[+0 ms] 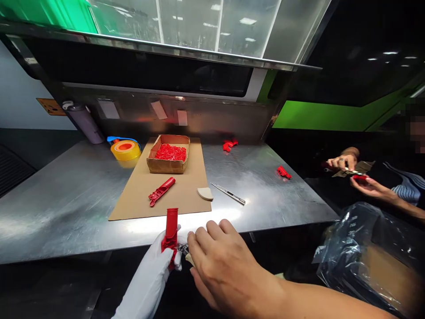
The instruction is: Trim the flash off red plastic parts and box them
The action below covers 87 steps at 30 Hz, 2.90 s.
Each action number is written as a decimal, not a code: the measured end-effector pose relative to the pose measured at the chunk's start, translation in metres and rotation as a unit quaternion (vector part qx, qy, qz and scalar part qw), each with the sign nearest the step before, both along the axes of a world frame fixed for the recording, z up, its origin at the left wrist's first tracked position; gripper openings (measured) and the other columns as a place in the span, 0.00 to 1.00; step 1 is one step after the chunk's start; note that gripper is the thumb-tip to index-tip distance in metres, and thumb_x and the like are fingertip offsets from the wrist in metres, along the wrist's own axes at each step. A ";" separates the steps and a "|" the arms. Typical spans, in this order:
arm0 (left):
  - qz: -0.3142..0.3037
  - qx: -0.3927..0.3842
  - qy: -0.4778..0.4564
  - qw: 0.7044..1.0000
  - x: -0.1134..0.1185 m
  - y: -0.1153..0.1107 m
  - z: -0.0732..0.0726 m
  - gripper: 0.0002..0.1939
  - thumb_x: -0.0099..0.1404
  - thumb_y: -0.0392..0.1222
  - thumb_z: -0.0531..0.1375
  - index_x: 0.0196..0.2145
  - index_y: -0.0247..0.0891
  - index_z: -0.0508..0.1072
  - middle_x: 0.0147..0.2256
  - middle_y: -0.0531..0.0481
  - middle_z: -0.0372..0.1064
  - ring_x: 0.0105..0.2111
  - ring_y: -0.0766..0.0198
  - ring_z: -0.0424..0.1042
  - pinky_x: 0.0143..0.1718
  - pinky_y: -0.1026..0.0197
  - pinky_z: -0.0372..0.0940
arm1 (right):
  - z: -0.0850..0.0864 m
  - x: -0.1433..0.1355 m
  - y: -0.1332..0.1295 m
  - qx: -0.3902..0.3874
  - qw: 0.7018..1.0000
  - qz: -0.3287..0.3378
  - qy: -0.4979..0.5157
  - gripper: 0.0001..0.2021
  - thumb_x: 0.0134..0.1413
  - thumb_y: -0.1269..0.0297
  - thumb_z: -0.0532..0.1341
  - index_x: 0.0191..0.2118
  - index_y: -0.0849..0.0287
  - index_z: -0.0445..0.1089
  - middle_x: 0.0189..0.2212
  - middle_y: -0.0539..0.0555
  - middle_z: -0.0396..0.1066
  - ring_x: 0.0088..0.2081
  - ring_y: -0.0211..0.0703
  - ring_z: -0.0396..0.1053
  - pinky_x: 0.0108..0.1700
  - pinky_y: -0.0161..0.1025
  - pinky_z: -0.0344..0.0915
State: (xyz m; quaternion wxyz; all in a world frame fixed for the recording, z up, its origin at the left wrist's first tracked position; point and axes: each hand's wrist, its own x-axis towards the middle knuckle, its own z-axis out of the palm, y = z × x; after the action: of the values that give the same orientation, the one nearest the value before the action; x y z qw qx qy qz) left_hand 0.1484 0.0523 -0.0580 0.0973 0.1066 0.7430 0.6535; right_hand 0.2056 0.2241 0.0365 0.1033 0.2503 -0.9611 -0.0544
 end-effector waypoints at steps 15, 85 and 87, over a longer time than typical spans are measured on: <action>-0.005 -0.014 -0.022 1.000 0.003 0.003 -0.023 0.12 0.65 0.45 0.58 0.44 0.37 0.74 0.40 0.47 0.76 0.40 0.55 0.75 0.46 0.52 0.71 | -0.016 -0.002 -0.019 0.064 0.997 0.005 0.038 0.05 0.50 0.67 0.61 0.32 0.64 0.66 0.28 0.58 0.58 0.28 0.49 0.54 0.27 0.42 0.53; -0.075 0.032 -0.070 0.994 -0.016 0.002 -0.008 0.06 0.58 0.42 0.60 0.32 0.39 0.74 0.35 0.47 0.76 0.38 0.52 0.73 0.46 0.53 0.69 | -0.028 -0.011 -0.018 0.074 0.996 -0.015 -0.043 0.05 0.48 0.71 0.62 0.32 0.63 0.64 0.27 0.57 0.58 0.28 0.49 0.56 0.29 0.42 0.59; -0.076 0.029 -0.077 0.994 -0.016 0.001 -0.010 0.07 0.58 0.42 0.60 0.33 0.38 0.74 0.35 0.46 0.76 0.36 0.53 0.72 0.46 0.53 0.68 | -0.031 -0.011 -0.018 0.074 0.996 -0.005 -0.044 0.05 0.48 0.73 0.62 0.32 0.63 0.64 0.27 0.56 0.58 0.27 0.48 0.56 0.28 0.41 0.59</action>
State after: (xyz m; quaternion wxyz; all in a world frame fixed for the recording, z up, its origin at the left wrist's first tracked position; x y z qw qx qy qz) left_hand 0.1323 0.0535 -0.0684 0.1999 0.1150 0.7039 0.6718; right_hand 0.1942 0.2058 0.0059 0.0417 0.2546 -0.9593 -0.1148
